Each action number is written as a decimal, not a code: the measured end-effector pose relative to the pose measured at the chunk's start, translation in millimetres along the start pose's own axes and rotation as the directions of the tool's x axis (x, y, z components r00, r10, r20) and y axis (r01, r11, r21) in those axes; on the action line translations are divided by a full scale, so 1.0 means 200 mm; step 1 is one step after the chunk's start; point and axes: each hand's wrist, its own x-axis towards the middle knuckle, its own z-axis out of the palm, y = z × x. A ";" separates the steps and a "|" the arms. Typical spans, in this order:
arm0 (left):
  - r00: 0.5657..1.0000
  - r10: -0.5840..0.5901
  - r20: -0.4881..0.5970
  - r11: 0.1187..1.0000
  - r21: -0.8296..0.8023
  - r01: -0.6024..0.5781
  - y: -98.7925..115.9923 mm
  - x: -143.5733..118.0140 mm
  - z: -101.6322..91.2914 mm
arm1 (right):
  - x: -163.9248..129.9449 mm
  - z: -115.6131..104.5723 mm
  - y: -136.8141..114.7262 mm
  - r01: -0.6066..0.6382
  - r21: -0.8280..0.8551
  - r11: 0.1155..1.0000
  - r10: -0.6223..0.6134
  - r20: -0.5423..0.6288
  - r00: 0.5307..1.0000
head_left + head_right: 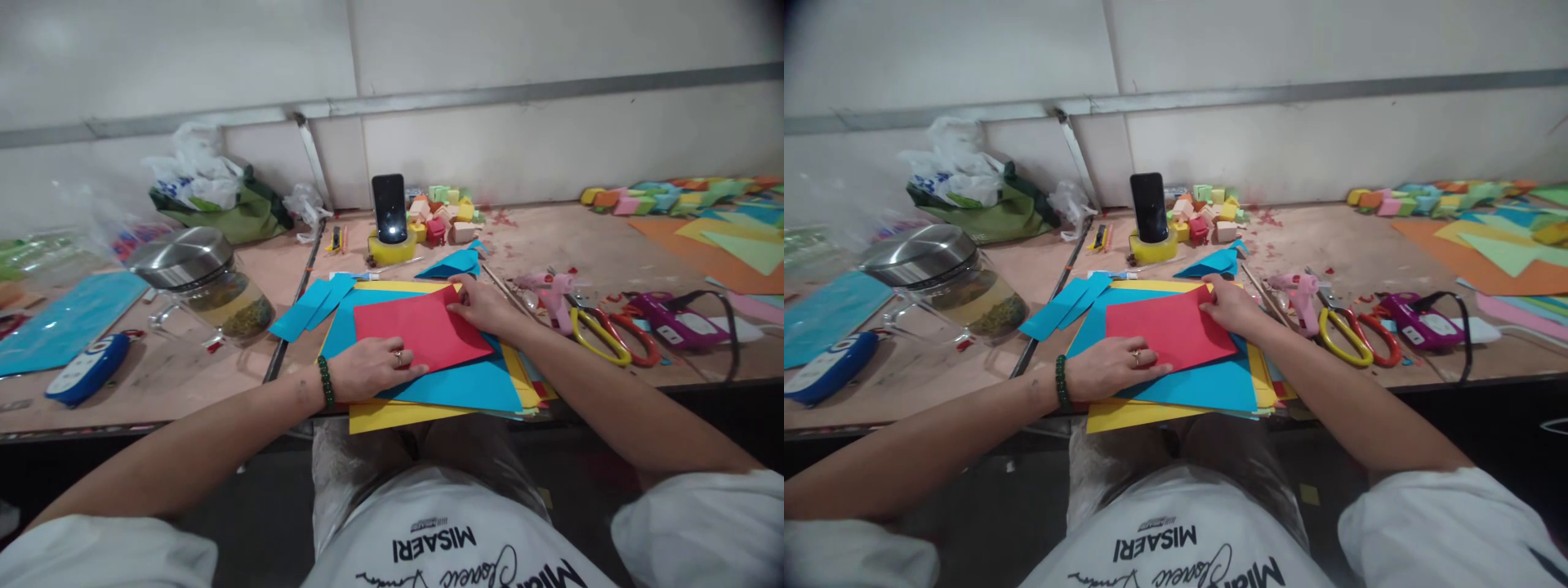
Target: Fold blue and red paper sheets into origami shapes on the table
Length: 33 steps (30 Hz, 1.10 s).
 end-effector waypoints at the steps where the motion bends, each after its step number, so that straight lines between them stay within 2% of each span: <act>1: 1.000 0.003 0.013 1.000 0.012 -0.003 0.00 0.00 0.00 | 0.00 -0.01 -0.01 0.038 -0.039 0.998 -0.040 -0.033 0.999; 3: 0.999 0.008 0.032 1.000 0.028 -0.008 0.01 0.01 -0.01 | -0.03 -0.05 -0.04 0.198 -0.129 0.972 -0.209 -0.072 0.975; 4: 0.999 0.009 0.039 0.999 0.032 -0.010 0.01 0.01 -0.01 | -0.05 -0.07 -0.06 0.316 -0.160 0.935 -0.326 -0.038 0.945; 5: 0.999 0.010 0.044 0.999 0.034 -0.012 0.01 0.02 -0.02 | -0.08 -0.09 -0.09 0.437 -0.167 0.884 -0.438 0.034 0.899; 7: 0.999 0.017 0.045 0.999 0.038 -0.019 0.01 0.02 -0.02 | -0.16 -0.12 -0.16 0.653 -0.089 0.752 -0.616 0.257 0.744; 8: 0.999 0.020 0.042 0.999 0.038 -0.022 0.01 0.03 -0.01 | -0.20 -0.13 -0.20 0.721 -0.065 0.689 -0.672 0.315 0.670; 9: 0.999 0.022 0.039 0.999 0.037 -0.024 0.01 0.03 -0.01 | -0.24 -0.13 -0.23 0.763 -0.073 0.642 -0.701 0.348 0.623; 10: 0.999 0.024 0.034 0.999 0.036 -0.025 0.01 0.03 -0.01 | -0.28 -0.13 -0.26 0.786 -0.101 0.610 -0.711 0.368 0.599; 15: 0.999 0.015 0.029 0.999 0.030 -0.016 0.00 0.03 -0.01 | -0.40 -0.10 -0.30 0.833 -0.311 0.458 -0.714 0.430 0.553; 18: 1.000 0.014 0.022 1.000 0.017 -0.015 0.00 0.03 -0.02 | -0.43 -0.09 -0.29 0.842 -0.401 0.360 -0.762 0.395 0.514; 21: 0.999 0.032 0.006 0.999 0.007 -0.032 0.00 0.03 -0.02 | -0.45 -0.08 -0.27 0.858 -0.410 0.310 -0.810 0.359 0.464; 24: 0.999 0.032 0.022 0.999 -0.009 -0.032 0.00 0.03 -0.02 | -0.45 -0.07 -0.25 0.873 -0.368 0.320 -0.815 0.364 0.452; 30: 0.998 0.011 0.066 0.999 -0.046 -0.008 -0.01 0.03 -0.02 | -0.42 -0.07 -0.24 0.849 -0.313 0.426 -0.742 0.416 0.526; 33: 0.998 0.026 0.055 0.999 -0.026 -0.024 0.00 0.03 -0.02 | -0.43 -0.10 -0.23 0.845 -0.307 0.437 -0.711 0.458 0.534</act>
